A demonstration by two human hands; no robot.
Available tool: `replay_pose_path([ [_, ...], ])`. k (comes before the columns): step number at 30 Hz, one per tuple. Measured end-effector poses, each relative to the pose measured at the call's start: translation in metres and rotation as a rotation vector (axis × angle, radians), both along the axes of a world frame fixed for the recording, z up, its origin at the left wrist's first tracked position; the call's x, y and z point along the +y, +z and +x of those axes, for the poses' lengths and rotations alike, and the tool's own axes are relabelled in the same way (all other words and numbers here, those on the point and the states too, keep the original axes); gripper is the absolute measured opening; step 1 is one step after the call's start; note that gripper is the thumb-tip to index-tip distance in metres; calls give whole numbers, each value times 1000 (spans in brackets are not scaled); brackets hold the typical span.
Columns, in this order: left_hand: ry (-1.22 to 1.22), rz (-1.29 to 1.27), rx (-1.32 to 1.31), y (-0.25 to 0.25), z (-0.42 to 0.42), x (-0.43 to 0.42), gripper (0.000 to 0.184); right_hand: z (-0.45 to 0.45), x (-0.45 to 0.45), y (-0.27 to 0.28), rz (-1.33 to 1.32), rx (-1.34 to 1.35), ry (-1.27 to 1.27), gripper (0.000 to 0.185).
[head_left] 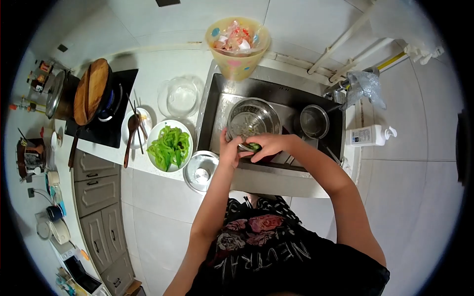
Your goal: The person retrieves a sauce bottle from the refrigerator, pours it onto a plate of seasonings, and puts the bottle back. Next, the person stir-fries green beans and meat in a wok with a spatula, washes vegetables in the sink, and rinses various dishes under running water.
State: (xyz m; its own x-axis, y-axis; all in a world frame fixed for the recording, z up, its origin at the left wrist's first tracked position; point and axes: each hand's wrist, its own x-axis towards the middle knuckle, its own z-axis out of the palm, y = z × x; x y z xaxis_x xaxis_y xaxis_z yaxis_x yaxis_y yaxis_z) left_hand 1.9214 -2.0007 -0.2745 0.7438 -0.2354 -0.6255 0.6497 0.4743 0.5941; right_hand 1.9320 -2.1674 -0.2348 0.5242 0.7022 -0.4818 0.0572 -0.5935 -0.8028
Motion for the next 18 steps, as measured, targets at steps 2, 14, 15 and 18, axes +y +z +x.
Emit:
replay_pose_path([
  [2,-31,-16,58,-7,1,2,79,0,1,-10,100,-46,-81,50],
  [14,62,-174,-57,-55,-35,27,75,45,34,-18,167,201,-773,38],
  [15,84,-142,-3,-51,-36,27,75,49,65,19,184,287,-824,33],
  [18,108,-146,15,-48,-37,28,75,65,129,-3,434,214,-652,29],
])
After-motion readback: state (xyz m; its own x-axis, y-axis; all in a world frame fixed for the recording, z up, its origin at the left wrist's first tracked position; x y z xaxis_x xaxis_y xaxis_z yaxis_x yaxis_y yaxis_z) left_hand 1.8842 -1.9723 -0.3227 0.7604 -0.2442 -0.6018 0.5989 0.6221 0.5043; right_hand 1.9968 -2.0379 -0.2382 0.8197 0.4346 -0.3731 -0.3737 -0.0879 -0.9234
